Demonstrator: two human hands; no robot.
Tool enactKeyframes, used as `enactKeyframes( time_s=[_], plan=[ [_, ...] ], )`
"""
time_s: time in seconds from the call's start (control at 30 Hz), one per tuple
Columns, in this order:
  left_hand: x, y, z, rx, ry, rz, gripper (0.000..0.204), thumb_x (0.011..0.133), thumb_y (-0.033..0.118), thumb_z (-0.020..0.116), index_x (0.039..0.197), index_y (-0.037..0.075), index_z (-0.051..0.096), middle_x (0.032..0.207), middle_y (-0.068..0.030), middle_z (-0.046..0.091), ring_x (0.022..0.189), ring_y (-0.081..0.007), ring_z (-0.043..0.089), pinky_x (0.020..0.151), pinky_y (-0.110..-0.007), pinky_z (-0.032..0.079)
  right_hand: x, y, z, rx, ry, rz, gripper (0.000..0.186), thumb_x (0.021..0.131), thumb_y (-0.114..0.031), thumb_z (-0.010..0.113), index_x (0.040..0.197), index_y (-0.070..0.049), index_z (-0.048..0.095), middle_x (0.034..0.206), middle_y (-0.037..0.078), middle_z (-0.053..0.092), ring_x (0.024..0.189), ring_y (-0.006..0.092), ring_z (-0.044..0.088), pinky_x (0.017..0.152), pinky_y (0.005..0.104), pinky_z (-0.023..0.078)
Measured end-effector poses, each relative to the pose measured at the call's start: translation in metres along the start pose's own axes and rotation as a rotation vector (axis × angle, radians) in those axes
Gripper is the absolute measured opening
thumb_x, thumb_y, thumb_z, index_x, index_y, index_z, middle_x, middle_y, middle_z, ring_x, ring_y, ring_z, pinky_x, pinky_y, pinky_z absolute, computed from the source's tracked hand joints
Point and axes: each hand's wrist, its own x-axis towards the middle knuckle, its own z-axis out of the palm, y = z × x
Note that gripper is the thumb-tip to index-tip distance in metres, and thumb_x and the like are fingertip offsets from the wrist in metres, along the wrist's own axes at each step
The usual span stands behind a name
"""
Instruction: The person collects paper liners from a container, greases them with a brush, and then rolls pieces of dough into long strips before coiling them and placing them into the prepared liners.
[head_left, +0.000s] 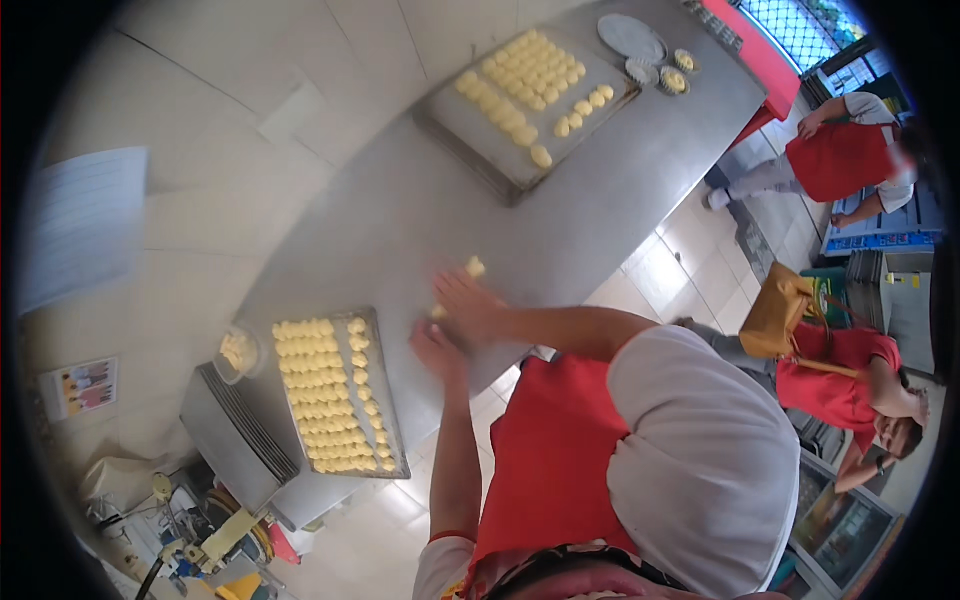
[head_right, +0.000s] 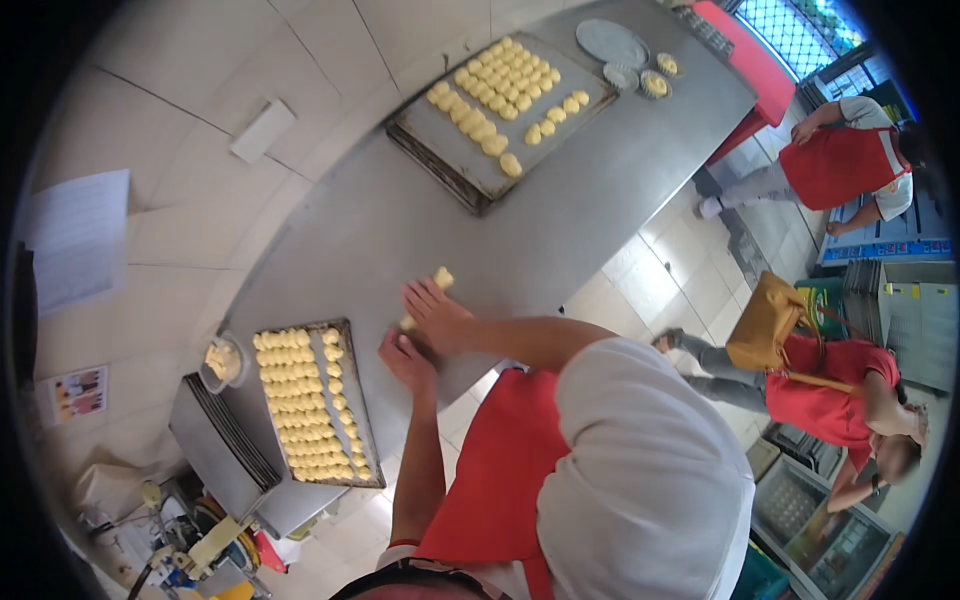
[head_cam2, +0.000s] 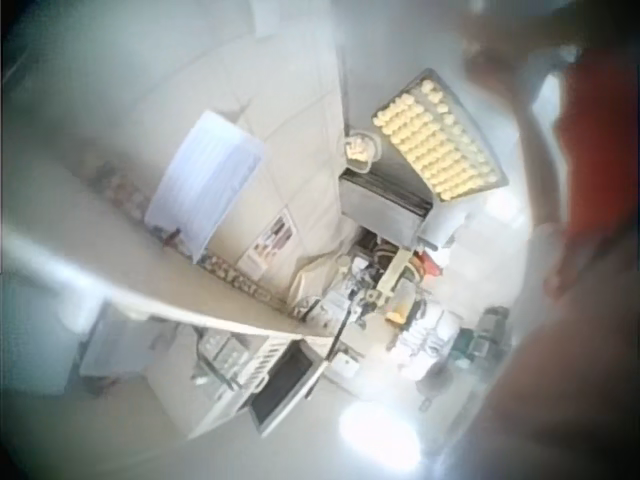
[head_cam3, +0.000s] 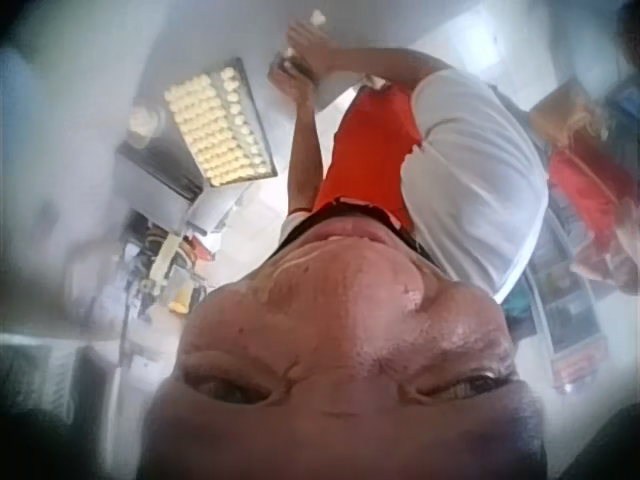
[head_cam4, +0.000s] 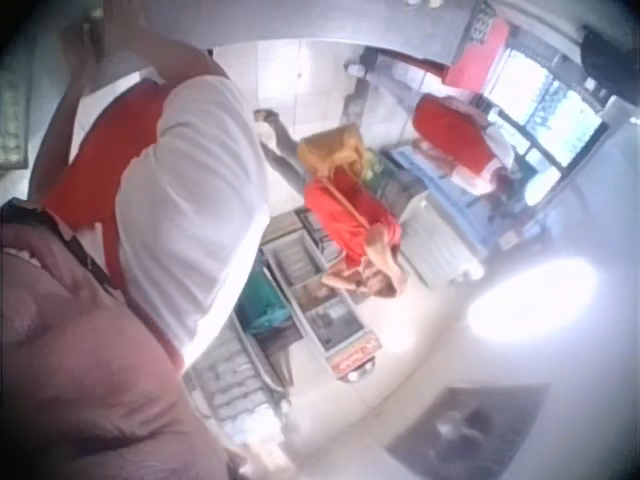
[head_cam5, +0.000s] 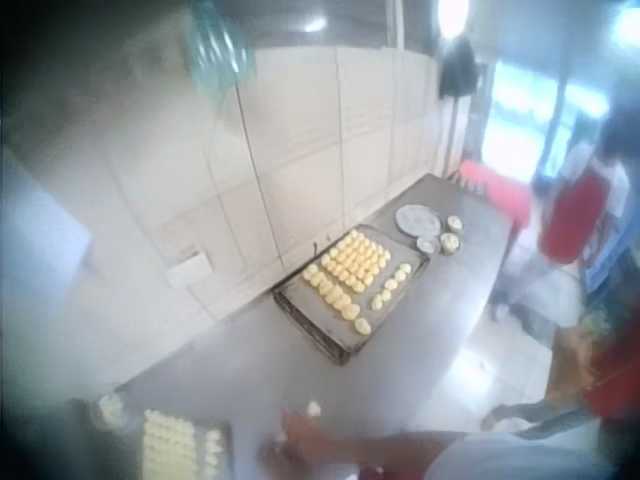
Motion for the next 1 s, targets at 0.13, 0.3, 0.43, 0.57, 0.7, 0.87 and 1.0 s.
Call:
enactKeyframes(
  time_s=[0.13, 0.3, 0.43, 0.57, 0.7, 0.87, 1.0],
  plan=[
    [0.002, 0.035, 0.008, 0.175, -0.135, 0.385, 0.037, 0.102, 0.026, 0.059, 0.13, 0.001, 0.059, 0.118, -0.0201, 0.06, 0.114, -0.0397, 0.056, 0.099, -0.047, 0.046, -0.04, 0.029, -0.031, 0.121, 0.036, 0.061, 0.063, 0.096, -0.03, 0.058, 0.155, -0.012, 0.044, 0.159, 0.016, 0.041, 0.155, 0.0336, 0.026, 0.127, 0.0584, 0.014],
    [0.006, 0.001, -0.007, 0.162, -0.336, 0.376, 0.038, 0.101, 0.023, 0.06, 0.133, 0.004, 0.058, 0.125, -0.0192, 0.06, 0.117, -0.0393, 0.056, 0.099, -0.049, 0.045, -0.042, 0.07, -0.047, 0.232, -0.234, -0.009, 0.04, 0.095, -0.019, 0.057, 0.134, -0.015, 0.062, 0.144, 0.009, 0.055, 0.143, 0.0297, 0.043, 0.123, 0.0619, 0.021],
    [-0.039, 0.021, -0.019, 0.314, -0.25, 0.551, 0.047, 0.105, 0.025, 0.052, 0.144, 0.001, 0.051, 0.144, -0.0233, 0.053, 0.132, -0.0431, 0.05, 0.105, -0.051, 0.045, -0.106, 0.047, -0.028, 0.033, 0.441, -0.101, 0.025, 0.094, -0.018, 0.056, 0.115, -0.012, 0.068, 0.13, 0.007, 0.061, 0.126, 0.0272, 0.055, 0.118, 0.0546, 0.032],
    [-0.057, -0.013, 0.015, 0.155, -0.496, 0.467, 0.065, 0.105, 0.037, 0.047, 0.156, -0.001, 0.034, 0.157, -0.025, 0.039, 0.142, -0.0458, 0.039, 0.116, -0.055, 0.033, -0.076, 0.011, -0.048, 0.621, -0.099, 0.029, 0.035, 0.099, -0.022, 0.049, 0.127, -0.005, 0.062, 0.128, 0.016, 0.062, 0.129, 0.0325, 0.055, 0.111, 0.0468, 0.041],
    [0.008, 0.05, 0.041, 1.256, -0.197, 0.244, 0.07, 0.11, 0.051, 0.032, 0.162, 0.004, 0.027, 0.164, -0.0217, 0.032, 0.147, -0.0434, 0.038, 0.114, -0.06, 0.035, -0.022, 0.03, 0.03, 0.354, 0.238, 0.135, 0.068, 0.103, -0.033, 0.046, 0.155, 0.008, 0.032, 0.166, 0.023, 0.028, 0.158, 0.0363, 0.018, 0.13, 0.0497, 0.013],
    [0.155, 0.023, 0.057, 1.278, 0.007, 0.301, 0.07, 0.11, 0.054, 0.032, 0.16, 0.006, 0.032, 0.164, -0.0225, 0.033, 0.146, -0.0436, 0.04, 0.112, -0.065, 0.034, 0.091, 0.11, -0.007, 0.326, 0.502, 0.029, 0.081, 0.098, -0.055, 0.053, 0.15, 0.006, 0.042, 0.163, 0.025, 0.033, 0.156, 0.038, 0.021, 0.129, 0.0537, 0.011],
    [0.127, 0.004, 0.026, 1.173, -0.319, 0.628, 0.074, 0.11, 0.052, 0.032, 0.161, -0.001, 0.025, 0.168, -0.0244, 0.022, 0.155, -0.0448, 0.02, 0.124, -0.058, 0.019, 0.068, 0.116, 0.001, 0.262, 0.373, -0.136, 0.077, 0.102, -0.056, 0.047, 0.152, 0.003, 0.041, 0.165, 0.023, 0.03, 0.156, 0.0368, 0.022, 0.129, 0.0542, 0.011]
  ],
)
